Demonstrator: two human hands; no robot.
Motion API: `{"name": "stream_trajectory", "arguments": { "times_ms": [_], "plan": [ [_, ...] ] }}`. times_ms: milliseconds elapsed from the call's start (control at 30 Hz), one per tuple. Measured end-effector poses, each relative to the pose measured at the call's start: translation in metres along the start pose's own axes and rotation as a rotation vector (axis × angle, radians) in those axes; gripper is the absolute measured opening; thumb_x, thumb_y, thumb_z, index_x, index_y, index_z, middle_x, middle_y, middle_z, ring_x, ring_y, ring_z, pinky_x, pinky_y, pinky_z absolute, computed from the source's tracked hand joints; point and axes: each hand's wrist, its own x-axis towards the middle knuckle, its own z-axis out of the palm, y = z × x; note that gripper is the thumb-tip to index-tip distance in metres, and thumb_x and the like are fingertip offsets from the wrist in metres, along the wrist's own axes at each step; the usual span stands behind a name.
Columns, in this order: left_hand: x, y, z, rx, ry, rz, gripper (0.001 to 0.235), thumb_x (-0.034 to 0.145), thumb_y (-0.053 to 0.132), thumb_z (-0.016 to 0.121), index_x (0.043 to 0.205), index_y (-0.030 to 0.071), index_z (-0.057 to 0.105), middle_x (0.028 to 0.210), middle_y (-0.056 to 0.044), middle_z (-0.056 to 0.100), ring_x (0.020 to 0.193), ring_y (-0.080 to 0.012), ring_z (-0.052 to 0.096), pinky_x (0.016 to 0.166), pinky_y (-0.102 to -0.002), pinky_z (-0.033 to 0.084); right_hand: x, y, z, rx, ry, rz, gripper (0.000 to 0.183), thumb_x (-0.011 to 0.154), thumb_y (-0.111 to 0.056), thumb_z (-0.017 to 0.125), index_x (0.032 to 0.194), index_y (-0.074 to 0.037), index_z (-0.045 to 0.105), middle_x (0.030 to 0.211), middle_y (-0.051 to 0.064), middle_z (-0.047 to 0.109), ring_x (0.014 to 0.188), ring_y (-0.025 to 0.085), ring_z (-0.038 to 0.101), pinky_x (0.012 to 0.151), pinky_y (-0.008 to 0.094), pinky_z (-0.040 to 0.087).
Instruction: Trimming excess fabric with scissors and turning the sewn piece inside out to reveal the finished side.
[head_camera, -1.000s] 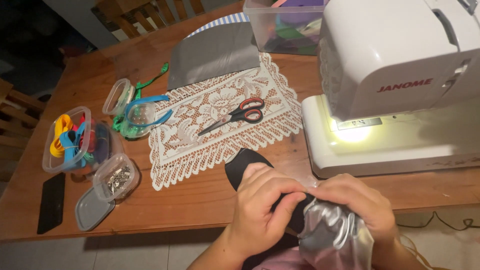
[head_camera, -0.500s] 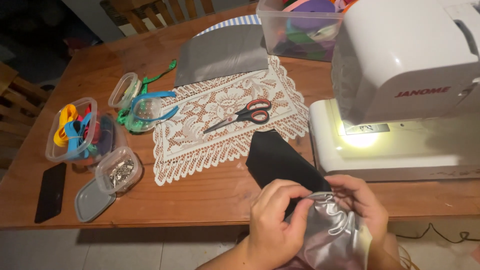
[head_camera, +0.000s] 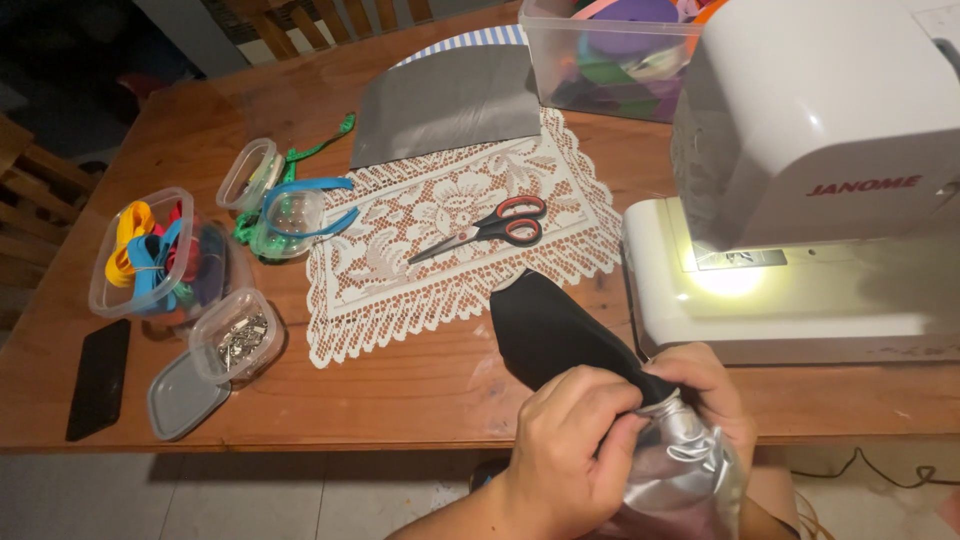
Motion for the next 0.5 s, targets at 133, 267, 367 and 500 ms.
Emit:
{"name": "stream_trajectory", "arguments": {
  "times_ms": [133, 267, 367, 500],
  "plan": [
    [0.0, -0.004, -0.003, -0.108, -0.052, -0.031, 0.01, 0.1, 0.006, 0.053, 0.099, -0.003, 0.058, 0.092, -0.017, 0.062, 0.076, -0.033, 0.061, 0.07, -0.041, 0.052, 0.006, -0.023, 0.01, -0.231, 0.04, -0.03, 0.033, 0.085, -0.037, 0.067, 0.099, -0.007, 0.069, 0.093, 0.008, 0.056, 0.087, 0.015, 0.057, 0.081, 0.024, 0.043],
    [-0.005, -0.008, 0.003, -0.109, 0.069, -0.082, 0.007, 0.098, 0.005, 0.064, 0.097, -0.002, 0.065, 0.089, -0.016, 0.065, 0.077, -0.0285, 0.066, 0.072, -0.036, 0.055, 0.014, -0.03, 0.018, -0.403, 0.128, -0.153, 0.06, 0.073, -0.059, 0.062, 0.09, -0.002, 0.069, 0.087, 0.012, 0.063, 0.081, 0.02, 0.061, 0.076, 0.027, 0.044],
    [-0.012, 0.001, 0.0, 0.095, 0.108, 0.033, 0.054, 0.096, 0.06, 0.058, 0.098, 0.006, 0.061, 0.089, -0.01, 0.059, 0.074, -0.0244, 0.064, 0.068, -0.036, 0.054, 0.017, -0.008, -0.01, -0.486, -0.012, -0.147, 0.022, 0.096, -0.015, 0.059, 0.106, -0.001, 0.072, 0.099, 0.014, 0.068, 0.089, 0.021, 0.065, 0.078, 0.028, 0.047],
    [-0.004, 0.012, 0.007, 0.118, 0.001, 0.002, 0.059, 0.086, 0.061, 0.063, 0.095, 0.003, 0.056, 0.084, -0.011, 0.059, 0.071, -0.0288, 0.056, 0.069, -0.041, 0.049, 0.023, -0.013, 0.003, -0.457, 0.072, -0.164, 0.018, 0.085, -0.004, 0.064, 0.102, 0.001, 0.07, 0.096, 0.017, 0.068, 0.086, 0.023, 0.067, 0.077, 0.03, 0.051]
  ]
}}
